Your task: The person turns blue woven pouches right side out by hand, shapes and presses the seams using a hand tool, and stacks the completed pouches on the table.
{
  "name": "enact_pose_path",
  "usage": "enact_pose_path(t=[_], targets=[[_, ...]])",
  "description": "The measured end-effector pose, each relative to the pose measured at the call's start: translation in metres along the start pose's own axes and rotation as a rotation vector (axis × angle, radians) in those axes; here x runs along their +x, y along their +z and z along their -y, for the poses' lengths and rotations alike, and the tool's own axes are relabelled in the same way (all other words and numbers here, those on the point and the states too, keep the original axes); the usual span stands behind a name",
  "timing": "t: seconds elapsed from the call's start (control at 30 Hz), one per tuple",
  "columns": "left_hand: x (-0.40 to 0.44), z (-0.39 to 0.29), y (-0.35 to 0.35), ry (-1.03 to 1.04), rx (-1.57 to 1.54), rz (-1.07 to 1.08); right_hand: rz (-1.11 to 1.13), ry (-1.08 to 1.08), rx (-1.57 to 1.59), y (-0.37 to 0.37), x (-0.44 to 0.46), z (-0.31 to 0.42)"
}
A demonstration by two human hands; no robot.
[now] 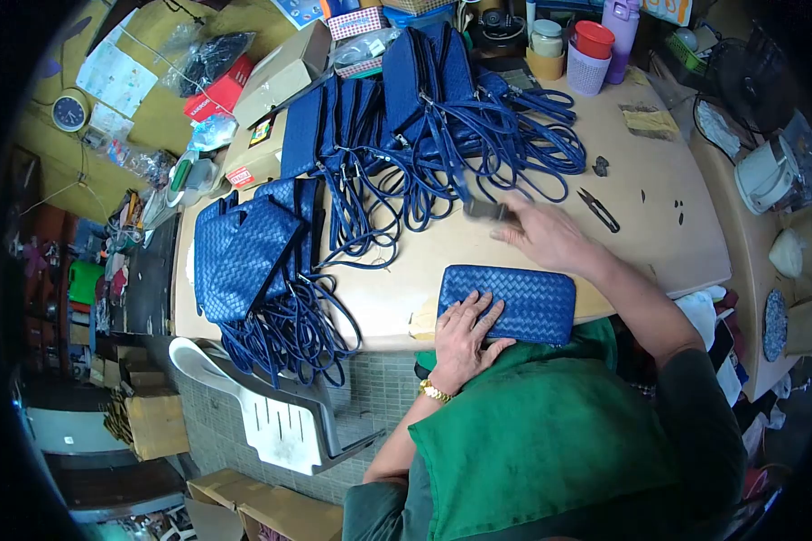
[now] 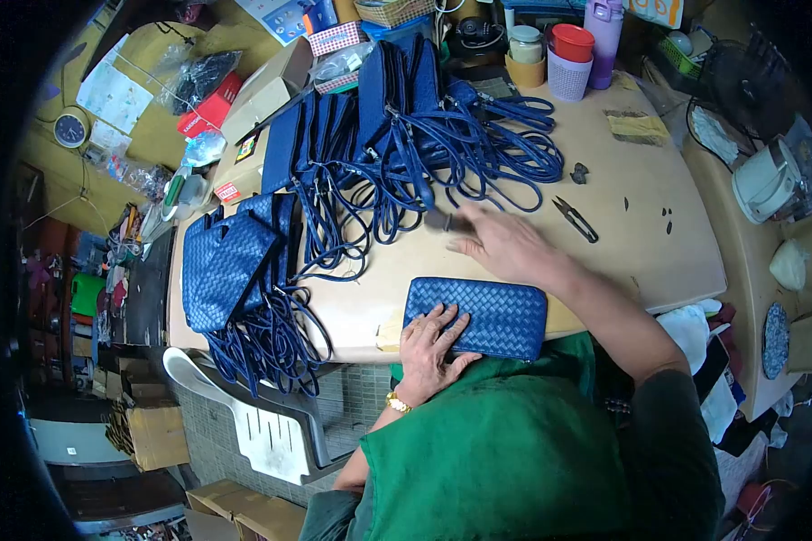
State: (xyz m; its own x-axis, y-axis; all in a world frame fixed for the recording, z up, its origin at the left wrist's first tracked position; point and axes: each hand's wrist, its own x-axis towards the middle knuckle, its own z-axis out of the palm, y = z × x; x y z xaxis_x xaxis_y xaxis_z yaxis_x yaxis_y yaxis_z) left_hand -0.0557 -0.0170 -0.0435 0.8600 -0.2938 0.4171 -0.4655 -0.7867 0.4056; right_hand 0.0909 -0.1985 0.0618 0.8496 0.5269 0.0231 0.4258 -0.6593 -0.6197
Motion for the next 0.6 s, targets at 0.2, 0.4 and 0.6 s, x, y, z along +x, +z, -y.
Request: enact_pose_path(t=[0.2,0.4,0.6], targets=[[-0.001,-0.003,0.001,-0.002,0.038,-0.069,0.170,-0.158,-0.138,0.022,0.009,0.035],[-0.002,-0.001,0.001,-0.019,0.018,-0.072,0.236,-0.330,-0.115,0.070,0.038,-0.015],[-0.002,0.000,0.002,-0.025,-0.003,-0.067,0.136,-0.247,-0.272,0.019,0.049,0.044]])
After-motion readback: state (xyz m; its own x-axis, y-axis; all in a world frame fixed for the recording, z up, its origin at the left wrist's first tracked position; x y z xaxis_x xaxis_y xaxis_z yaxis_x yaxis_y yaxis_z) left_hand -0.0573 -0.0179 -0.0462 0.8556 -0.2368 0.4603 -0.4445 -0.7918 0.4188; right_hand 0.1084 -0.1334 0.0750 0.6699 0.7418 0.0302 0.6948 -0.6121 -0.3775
